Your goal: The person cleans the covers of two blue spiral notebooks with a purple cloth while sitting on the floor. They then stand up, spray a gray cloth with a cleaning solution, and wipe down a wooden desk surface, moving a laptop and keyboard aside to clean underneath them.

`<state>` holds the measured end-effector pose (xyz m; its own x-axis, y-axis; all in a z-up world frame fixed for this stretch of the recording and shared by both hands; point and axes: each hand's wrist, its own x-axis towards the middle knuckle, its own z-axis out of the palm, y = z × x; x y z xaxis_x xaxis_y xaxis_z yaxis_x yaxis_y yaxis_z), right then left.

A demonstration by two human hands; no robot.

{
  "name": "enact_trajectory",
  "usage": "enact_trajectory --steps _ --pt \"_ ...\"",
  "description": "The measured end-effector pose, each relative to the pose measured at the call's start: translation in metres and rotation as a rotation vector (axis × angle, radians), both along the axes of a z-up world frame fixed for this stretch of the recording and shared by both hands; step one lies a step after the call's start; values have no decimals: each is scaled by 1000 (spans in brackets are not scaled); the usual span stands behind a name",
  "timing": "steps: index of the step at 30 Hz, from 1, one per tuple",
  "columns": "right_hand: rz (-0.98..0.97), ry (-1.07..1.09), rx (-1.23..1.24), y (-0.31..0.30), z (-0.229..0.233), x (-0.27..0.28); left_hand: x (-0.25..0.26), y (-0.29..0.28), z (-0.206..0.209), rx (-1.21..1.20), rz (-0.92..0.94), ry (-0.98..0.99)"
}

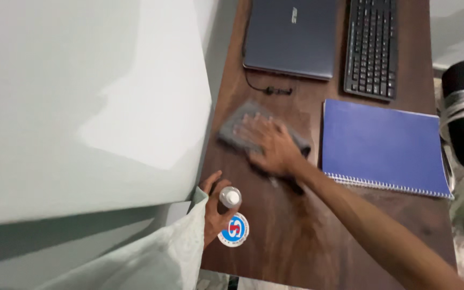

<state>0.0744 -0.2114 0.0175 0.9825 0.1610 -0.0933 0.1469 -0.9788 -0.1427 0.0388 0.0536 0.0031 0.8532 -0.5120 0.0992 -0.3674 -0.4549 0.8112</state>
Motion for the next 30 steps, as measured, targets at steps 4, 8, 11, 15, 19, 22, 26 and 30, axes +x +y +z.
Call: enact_trajectory --steps 4,8,11,15,19,22,26,30 --pt "-281 -293 39 13 -21 56 5 1 3 -126 -9 -261" --pt "-236 -310 77 36 -17 3 1 0 -13 -212 -34 -246" --pt "-243 -243 72 57 6 -90 7 -4 -25 -327 -37 -299" --pt "-99 -32 100 81 34 -180 7 2 -23 -342 29 -187" --pt "-55 71 67 47 31 -156 2 9 -17 -280 9 -97" --pt "-513 -339 38 90 8 -122 4 9 -11 -293 38 -234" --pt "-594 -374 58 187 -7 -132 -7 13 -5 -291 73 -420" --pt "-275 -205 245 197 -2 -215 -17 1 -1 -179 51 -347"
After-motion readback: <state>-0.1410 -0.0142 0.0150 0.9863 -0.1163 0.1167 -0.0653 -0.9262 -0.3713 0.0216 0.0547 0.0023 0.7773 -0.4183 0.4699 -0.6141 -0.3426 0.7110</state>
